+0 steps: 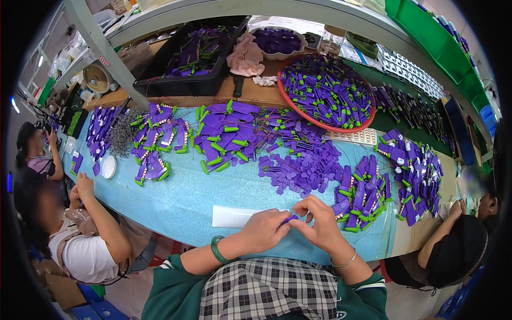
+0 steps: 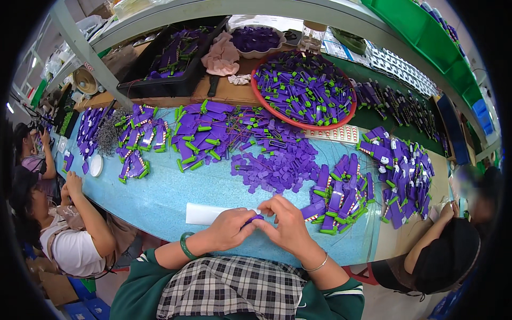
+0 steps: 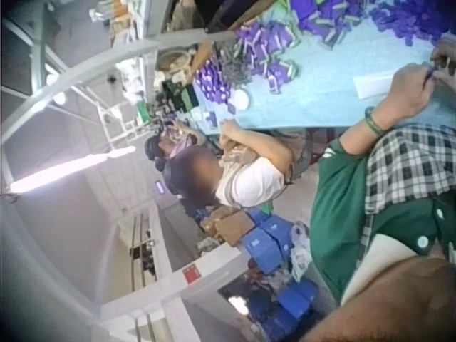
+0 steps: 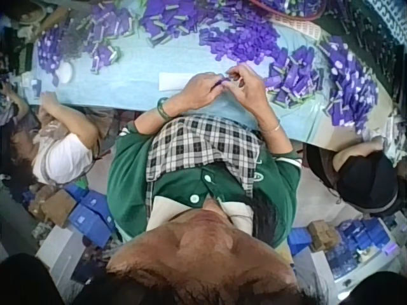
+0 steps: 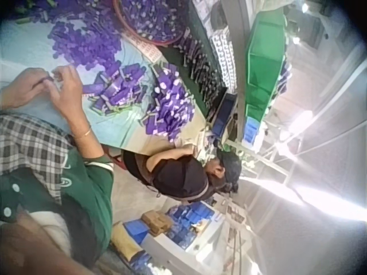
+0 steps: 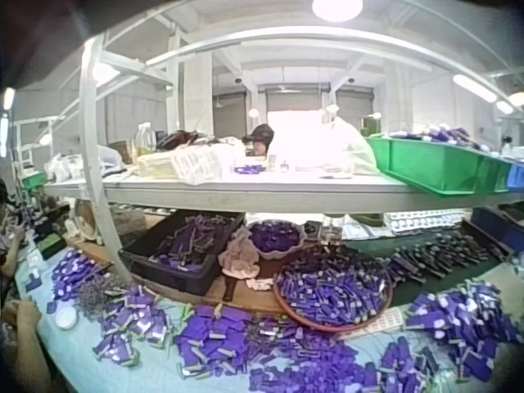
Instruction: The person repeatedly picks up purple and green plastic components from a table and assembles them by hand. They insert the green piece into the purple piece and place the finished unit on the table. The process is repetitive and continuous throughout the clip.
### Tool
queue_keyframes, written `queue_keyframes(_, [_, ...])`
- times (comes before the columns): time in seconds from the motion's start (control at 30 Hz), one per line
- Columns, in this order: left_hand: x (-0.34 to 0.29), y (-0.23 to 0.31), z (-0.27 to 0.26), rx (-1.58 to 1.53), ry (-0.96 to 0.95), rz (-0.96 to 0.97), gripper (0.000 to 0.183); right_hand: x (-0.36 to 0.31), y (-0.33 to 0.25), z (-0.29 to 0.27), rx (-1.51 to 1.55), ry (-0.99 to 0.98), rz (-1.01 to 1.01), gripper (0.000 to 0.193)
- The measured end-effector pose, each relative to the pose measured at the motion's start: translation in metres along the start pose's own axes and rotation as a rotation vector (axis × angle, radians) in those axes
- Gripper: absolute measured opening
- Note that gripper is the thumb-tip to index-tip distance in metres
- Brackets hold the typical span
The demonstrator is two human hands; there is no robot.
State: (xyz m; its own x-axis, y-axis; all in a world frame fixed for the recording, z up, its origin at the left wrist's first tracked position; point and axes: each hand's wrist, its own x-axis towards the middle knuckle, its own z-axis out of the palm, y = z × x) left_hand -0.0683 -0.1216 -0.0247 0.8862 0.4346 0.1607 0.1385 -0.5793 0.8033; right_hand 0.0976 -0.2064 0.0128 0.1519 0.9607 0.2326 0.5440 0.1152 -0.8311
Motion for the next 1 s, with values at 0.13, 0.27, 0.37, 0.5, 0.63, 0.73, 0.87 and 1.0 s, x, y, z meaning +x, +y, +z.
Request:
queue_keyframes(0.13, [-0.001, 0.004, -0.003, -0.090, -0.122, -0.111, 0.019, -0.011, 0.014, 0.009, 0.129, -0.069, 0.115, 0.014])
queue_keyframes(0.27, [0.003, 0.013, -0.015, -0.201, -0.302, -0.345, 0.022, -0.015, 0.022, 0.018, 0.221, -0.060, 0.160, 0.011])
queue_keyframes(0.37, [-0.001, 0.005, -0.007, -0.635, -0.128, -0.373, 0.024, -0.011, 0.032, 0.027, 0.685, 0.028, 0.334, 0.021])
queue_keyframes(0.5, [0.010, 0.000, -0.009, -0.549, 0.223, -0.154, 0.026, 0.003, 0.019, 0.034, 0.838, 0.104, 0.342, 0.039])
queue_keyframes(0.63, [0.007, -0.002, -0.018, -0.257, 0.294, -0.079, 0.025, 0.005, 0.017, 0.022, 0.251, -0.101, 0.187, 0.042])
queue_keyframes(0.73, [0.001, -0.002, -0.037, -0.213, 0.361, -0.102, 0.024, 0.012, 0.020, -0.017, -0.591, 0.019, 0.015, 0.047])
queue_keyframes(0.87, [0.004, 0.001, -0.038, -0.400, 0.363, -0.176, 0.022, 0.014, 0.015, -0.036, -0.440, 0.224, -0.019, 0.049])
queue_keyframes(1.0, [0.009, -0.003, -0.014, -0.308, 0.296, -0.088, 0.021, 0.006, 0.007, 0.004, 0.368, 0.098, 0.186, 0.042])
